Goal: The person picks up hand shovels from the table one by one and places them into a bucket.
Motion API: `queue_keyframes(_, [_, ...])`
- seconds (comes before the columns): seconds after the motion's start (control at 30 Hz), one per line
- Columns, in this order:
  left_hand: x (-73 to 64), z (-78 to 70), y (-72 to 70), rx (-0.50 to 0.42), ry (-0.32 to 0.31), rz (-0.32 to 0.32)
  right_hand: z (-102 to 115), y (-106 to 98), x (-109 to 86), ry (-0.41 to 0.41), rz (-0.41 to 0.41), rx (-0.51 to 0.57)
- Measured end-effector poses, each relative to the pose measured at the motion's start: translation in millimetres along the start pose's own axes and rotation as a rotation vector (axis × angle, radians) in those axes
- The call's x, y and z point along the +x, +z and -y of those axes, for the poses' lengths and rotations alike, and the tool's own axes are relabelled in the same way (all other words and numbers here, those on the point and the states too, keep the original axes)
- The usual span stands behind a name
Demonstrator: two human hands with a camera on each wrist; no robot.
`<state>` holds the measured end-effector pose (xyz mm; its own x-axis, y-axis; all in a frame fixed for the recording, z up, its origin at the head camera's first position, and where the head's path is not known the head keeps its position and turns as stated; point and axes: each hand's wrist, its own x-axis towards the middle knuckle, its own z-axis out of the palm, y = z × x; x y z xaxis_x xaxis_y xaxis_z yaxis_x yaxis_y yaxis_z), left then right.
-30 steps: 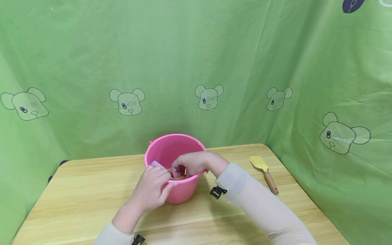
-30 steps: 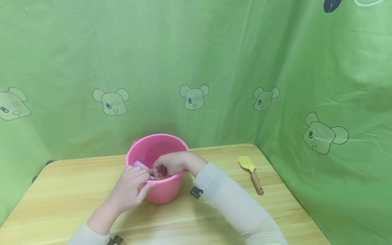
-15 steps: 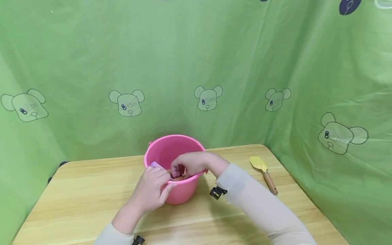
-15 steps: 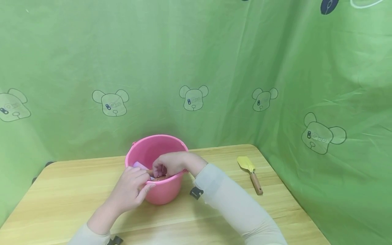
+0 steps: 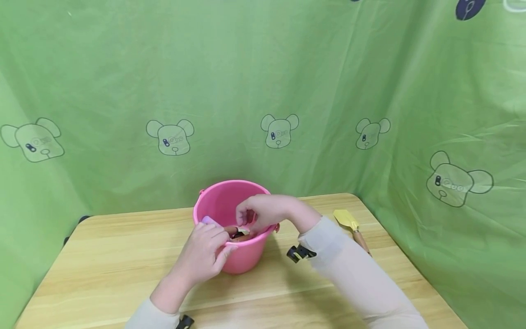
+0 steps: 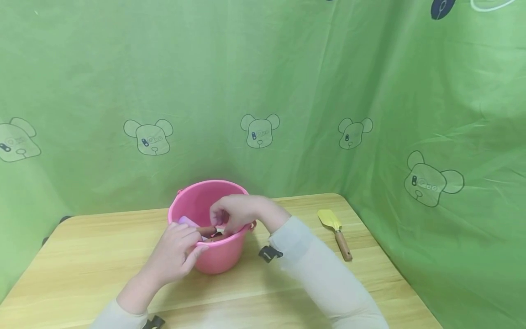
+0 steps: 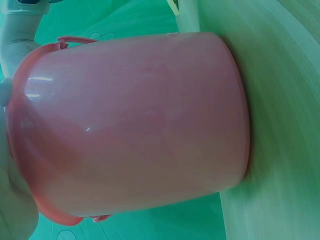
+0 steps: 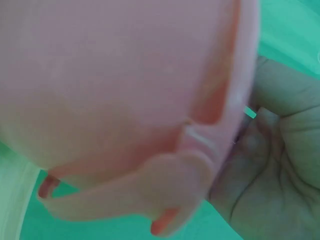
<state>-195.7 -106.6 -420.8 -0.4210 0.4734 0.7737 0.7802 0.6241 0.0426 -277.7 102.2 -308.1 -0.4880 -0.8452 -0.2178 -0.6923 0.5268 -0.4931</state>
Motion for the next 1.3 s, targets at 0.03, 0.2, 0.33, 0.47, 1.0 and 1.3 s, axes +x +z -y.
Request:
queue_keyframes(0.03, [0.2,0.1,0.2,0.000,0.003,-0.003,0,-1,-2.1,-0.005,-0.006,0.005])
queue_keyframes(0.2, [1.3,-0.3,-0.4,0.002,0.004,-0.004,0,-6,-14.1,0.007,-0.025,0.073])
queue_keyframes(0.33, [1.3,-1.2,-1.3,0.003,-0.012,0.007,-2,-9,-24.2,0.029,-0.034,0.145])
queue_keyframes(0.47, [0.5,-1.3,-2.0,0.004,-0.022,0.016,-3,-11,-32.2,0.005,-0.065,0.116])
queue_keyframes(1.0, [1.8,0.2,-0.8,0.005,0.006,-0.011,-19,-20,-76.4,0.028,-0.185,0.021])
queue_keyframes(1.3, [1.1,1.7,0.6,0.010,0.008,0.000,-32,-22,-105.1,0.063,-0.238,-0.001])
